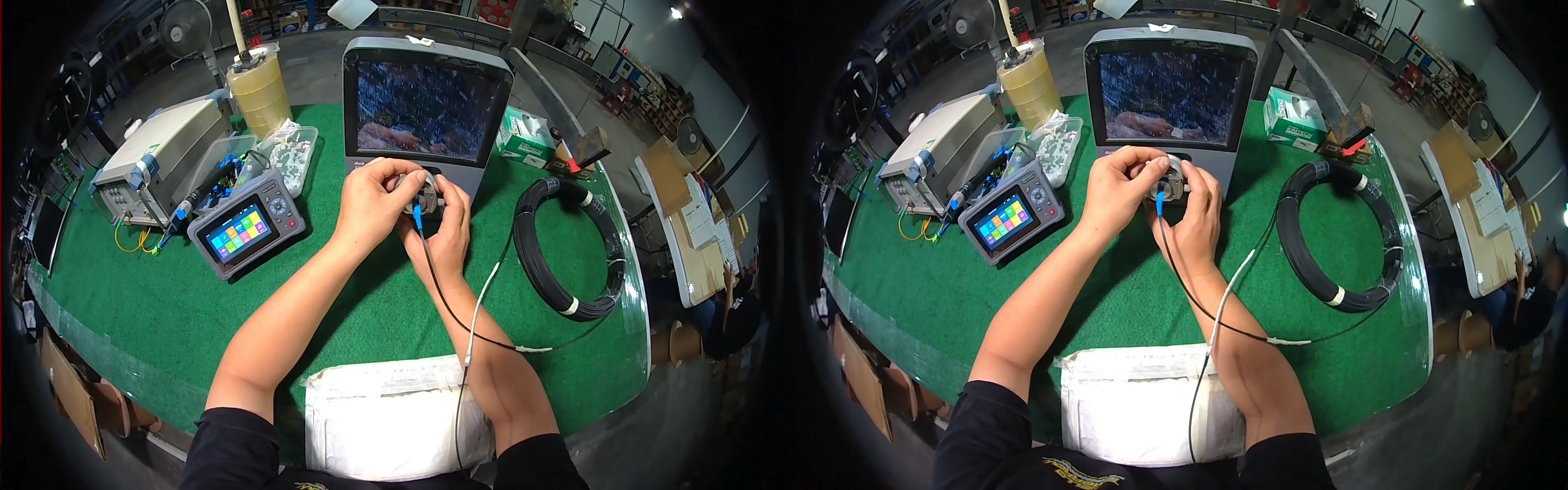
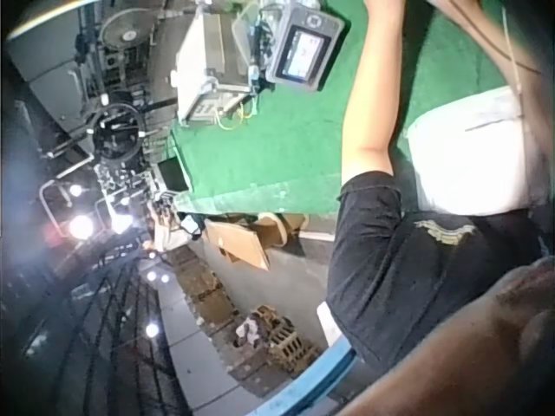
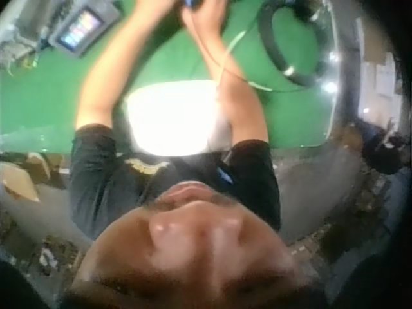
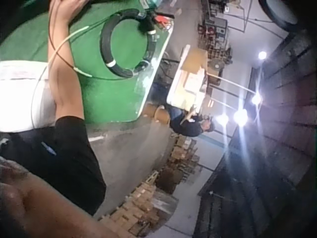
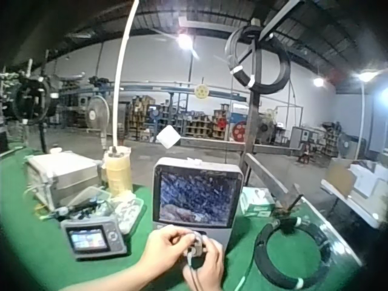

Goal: Inspecting the end face of a fiber optic cable using a microscopic viewer and specialized testing equipment.

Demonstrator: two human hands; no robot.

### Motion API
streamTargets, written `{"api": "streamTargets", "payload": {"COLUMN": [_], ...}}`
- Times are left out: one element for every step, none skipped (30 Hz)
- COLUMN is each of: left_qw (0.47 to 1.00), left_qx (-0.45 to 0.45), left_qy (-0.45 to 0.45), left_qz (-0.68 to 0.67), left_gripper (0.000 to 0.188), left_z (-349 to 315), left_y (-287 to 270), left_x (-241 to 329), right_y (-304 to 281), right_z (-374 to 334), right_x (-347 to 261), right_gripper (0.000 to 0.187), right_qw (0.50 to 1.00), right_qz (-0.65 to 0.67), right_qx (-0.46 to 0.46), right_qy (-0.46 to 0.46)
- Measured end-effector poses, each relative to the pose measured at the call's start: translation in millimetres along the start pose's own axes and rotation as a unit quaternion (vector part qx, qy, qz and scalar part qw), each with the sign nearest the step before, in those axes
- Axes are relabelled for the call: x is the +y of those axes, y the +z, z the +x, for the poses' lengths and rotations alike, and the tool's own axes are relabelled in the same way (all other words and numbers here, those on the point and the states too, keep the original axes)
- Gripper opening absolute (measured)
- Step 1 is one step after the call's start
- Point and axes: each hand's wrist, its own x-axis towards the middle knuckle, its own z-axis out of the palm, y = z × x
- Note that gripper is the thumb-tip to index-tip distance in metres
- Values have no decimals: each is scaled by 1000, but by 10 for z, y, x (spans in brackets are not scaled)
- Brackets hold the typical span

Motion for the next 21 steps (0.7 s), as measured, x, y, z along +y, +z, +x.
{"api": "streamTargets", "payload": {"left_qw": [1000, 1000, 1000, 1000, 1000, 1000, 1000, 1000, 1000, 1000, 1000, 1000, 1000, 1000, 999, 999, 999, 999, 999, 999, 999], "left_qx": [0, -1, -2, -2, -3, -4, -4, -11, -17, -17, -23, -28, -28, -31, -33, -33, -37, -40, -40, -40, -39], "left_qy": [1, -7, -17, -17, -2, 14, 13, 9, 5, 5, -1, -5, -5, -3, -1, 0, -4, -9, -10, -13, -16], "left_qz": [0, 0, 0, -1, 5, 13, 13, 8, 5, 5, 3, 1, 1, -2, -6, -6, -7, -8, -8, -13, -17], "left_gripper": [21, 22, 22, 22, 22, 23, 23, 23, 23, 23, 24, 24, 24, 24, 24, 24, 25, 25, 25, 26, 27], "left_z": [-2, -3, -8, -8, -6, -5, -1, 5, 8, 9, 8, 15, 15, 12, 13, 18, 24, 18, 17, 21, 24], "left_y": [-2, -6, -3, 1, 5, 8, 8, 6, 1, -4, -9, -15, -21, -26, -31, -34, -37, -39, -39, -37, -35], "left_x": [6, 20, 21, 13, 0, -8, -15, -23, -23, -22, -20, -15, -13, -13, -14, -12, -10, -15, -29, -54, -74], "right_y": [1, 4, 2, 2, 4, 5, 4, 1, -3, -10, -18, -20, -16, -10, -4, -2, -1, -2, 1, 6, 7], "right_z": [2, 5, 0, -5, -11, -16, -15, -10, -6, -5, -4, 3, 3, -2, -2, 3, 9, 4, 2, 3, 7], "right_x": [0, -2, 0, 4, 8, 10, 14, 19, 17, 13, 9, 6, 5, 6, 7, 6, 6, 5, 5, 5, 3], "right_gripper": [84, 85, 85, 85, 81, 78, 78, 81, 85, 85, 85, 84, 84, 84, 84, 84, 83, 83, 83, 81, 80], "right_qw": [1000, 1000, 1000, 1000, 1000, 1000, 1000, 1000, 1000, 1000, 1000, 1000, 1000, 1000, 1000, 1000, 1000, 1000, 1000, 1000, 1000], "right_qz": [0, 1, 1, 0, 12, 25, 25, 12, 0, 0, -1, -1, -1, 0, 1, 1, 0, 0, 0, 9, 19], "right_qx": [0, 1, 1, 0, 0, 1, 1, 0, 0, 0, -3, -5, -5, -3, 0, 0, 2, 2, 1, 6, 10], "right_qy": [-1, 0, 1, 1, 10, 18, 18, 7, -3, -3, 0, 2, 2, 2, 1, 0, 0, 1, 1, 0, -1]}}
